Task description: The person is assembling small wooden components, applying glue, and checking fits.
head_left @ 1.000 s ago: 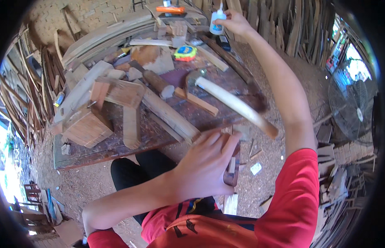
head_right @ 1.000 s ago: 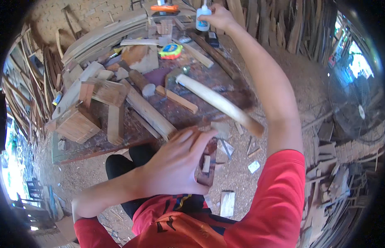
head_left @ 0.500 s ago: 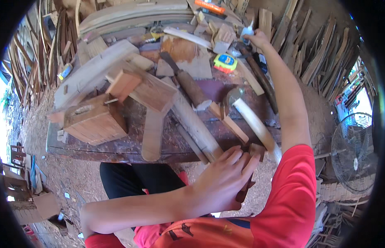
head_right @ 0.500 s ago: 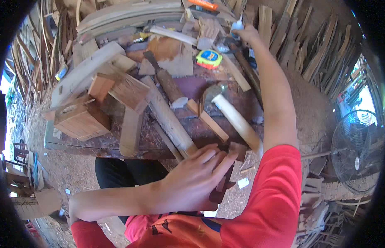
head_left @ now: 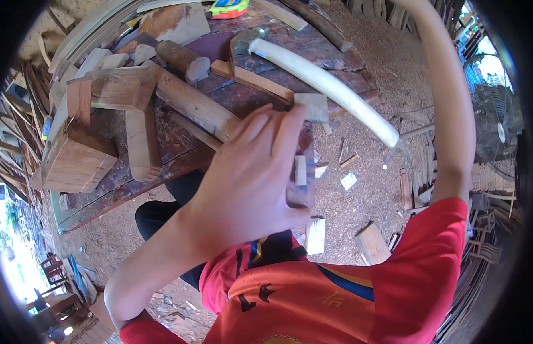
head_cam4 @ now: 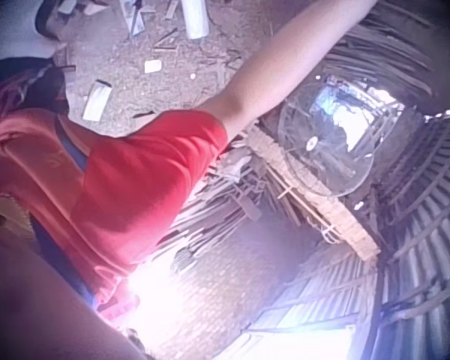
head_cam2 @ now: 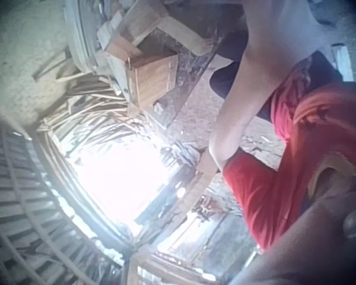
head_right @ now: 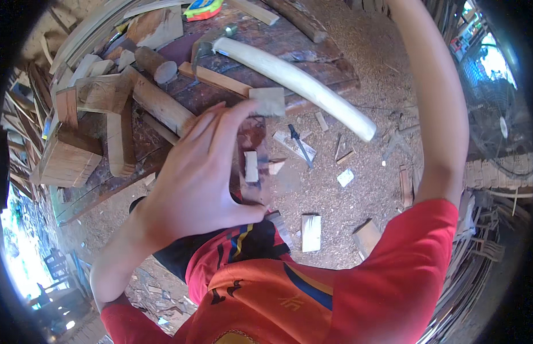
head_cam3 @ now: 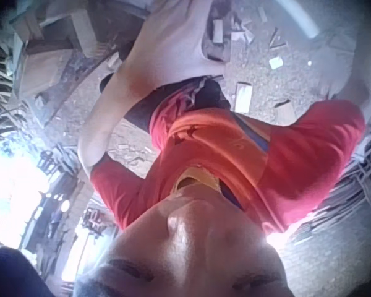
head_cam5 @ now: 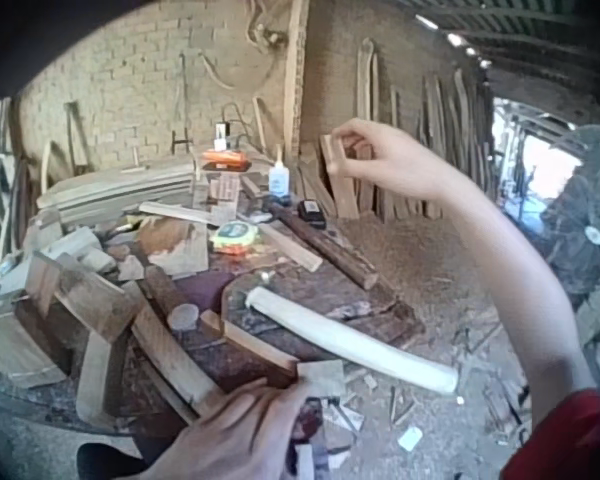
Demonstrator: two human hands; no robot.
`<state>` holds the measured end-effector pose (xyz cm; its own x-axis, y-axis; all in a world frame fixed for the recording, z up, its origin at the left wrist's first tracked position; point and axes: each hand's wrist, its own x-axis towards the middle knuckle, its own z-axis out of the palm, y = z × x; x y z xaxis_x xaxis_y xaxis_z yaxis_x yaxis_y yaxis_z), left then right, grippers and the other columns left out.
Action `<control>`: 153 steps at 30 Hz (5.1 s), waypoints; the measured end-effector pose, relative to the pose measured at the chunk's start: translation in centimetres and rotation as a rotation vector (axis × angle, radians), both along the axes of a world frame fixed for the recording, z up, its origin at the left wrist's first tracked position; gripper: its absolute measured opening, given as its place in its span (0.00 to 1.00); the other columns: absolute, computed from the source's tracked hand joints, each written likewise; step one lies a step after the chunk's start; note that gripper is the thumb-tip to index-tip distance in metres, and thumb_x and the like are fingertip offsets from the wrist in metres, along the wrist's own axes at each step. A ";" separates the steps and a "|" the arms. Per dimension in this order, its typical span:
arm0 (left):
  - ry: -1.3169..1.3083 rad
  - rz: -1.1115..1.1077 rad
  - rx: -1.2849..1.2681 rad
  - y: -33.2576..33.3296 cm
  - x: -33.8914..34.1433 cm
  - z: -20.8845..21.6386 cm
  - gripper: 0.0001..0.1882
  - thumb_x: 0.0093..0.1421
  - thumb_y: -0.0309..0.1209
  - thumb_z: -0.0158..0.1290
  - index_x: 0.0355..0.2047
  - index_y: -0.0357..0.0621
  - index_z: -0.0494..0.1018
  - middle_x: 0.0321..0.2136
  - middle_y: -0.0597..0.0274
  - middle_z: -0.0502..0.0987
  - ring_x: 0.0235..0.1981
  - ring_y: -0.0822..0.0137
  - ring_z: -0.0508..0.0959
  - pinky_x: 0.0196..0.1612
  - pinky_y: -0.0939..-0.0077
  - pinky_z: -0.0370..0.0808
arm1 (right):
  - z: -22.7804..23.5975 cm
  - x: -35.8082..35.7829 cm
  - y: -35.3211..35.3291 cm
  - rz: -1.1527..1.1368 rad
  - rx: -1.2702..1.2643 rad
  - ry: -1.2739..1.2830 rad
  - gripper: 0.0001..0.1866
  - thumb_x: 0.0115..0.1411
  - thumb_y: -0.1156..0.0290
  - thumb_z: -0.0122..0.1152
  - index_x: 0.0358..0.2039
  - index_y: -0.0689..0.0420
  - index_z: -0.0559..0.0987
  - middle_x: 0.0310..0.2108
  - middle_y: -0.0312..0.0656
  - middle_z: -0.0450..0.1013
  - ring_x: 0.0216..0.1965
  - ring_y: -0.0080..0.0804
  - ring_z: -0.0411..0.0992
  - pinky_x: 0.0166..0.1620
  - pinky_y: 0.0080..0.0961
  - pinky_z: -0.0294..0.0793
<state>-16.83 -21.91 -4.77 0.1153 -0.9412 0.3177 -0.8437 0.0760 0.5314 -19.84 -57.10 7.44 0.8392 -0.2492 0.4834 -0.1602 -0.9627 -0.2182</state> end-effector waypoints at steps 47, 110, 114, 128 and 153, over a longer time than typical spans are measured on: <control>0.002 -0.304 0.018 -0.5 -6.3 -2.4 0.60 0.37 0.38 0.76 0.69 0.41 0.57 0.64 0.50 0.67 0.68 0.45 0.66 0.72 0.53 0.60 | -13.3 -23.4 18.4 0.007 0.719 0.094 0.32 0.60 0.64 0.72 0.63 0.59 0.74 0.35 0.38 0.79 0.29 0.16 0.75 0.25 0.13 0.68; 0.063 -0.319 -0.050 1.1 -5.3 -4.7 0.61 0.40 0.34 0.76 0.69 0.37 0.51 0.65 0.36 0.62 0.66 0.37 0.64 0.69 0.53 0.63 | -15.9 -21.2 22.5 0.095 0.007 0.193 0.82 0.22 0.48 0.81 0.77 0.57 0.46 0.70 0.58 0.58 0.72 0.58 0.55 0.72 0.60 0.45; 0.042 -0.314 -0.038 1.2 -5.3 -4.8 0.61 0.40 0.35 0.77 0.69 0.37 0.51 0.65 0.35 0.62 0.67 0.36 0.64 0.69 0.52 0.63 | -16.1 -21.1 22.5 0.097 0.000 0.179 0.83 0.20 0.46 0.82 0.77 0.57 0.46 0.69 0.57 0.58 0.72 0.58 0.56 0.73 0.59 0.42; 0.092 -0.322 -0.048 1.2 -5.3 -5.1 0.61 0.39 0.36 0.78 0.68 0.36 0.53 0.64 0.35 0.63 0.67 0.37 0.64 0.68 0.51 0.64 | -16.2 -20.9 22.2 0.123 -0.052 0.252 0.85 0.24 0.19 0.72 0.76 0.59 0.49 0.69 0.58 0.58 0.71 0.60 0.54 0.71 0.60 0.41; 0.295 -0.293 -0.544 1.1 -5.5 -6.7 0.68 0.39 0.38 0.77 0.72 0.36 0.44 0.62 0.34 0.63 0.65 0.38 0.66 0.69 0.49 0.59 | -16.0 -21.0 22.3 0.084 -0.042 0.158 0.67 0.30 0.33 0.78 0.67 0.59 0.65 0.66 0.58 0.60 0.69 0.57 0.58 0.66 0.51 0.51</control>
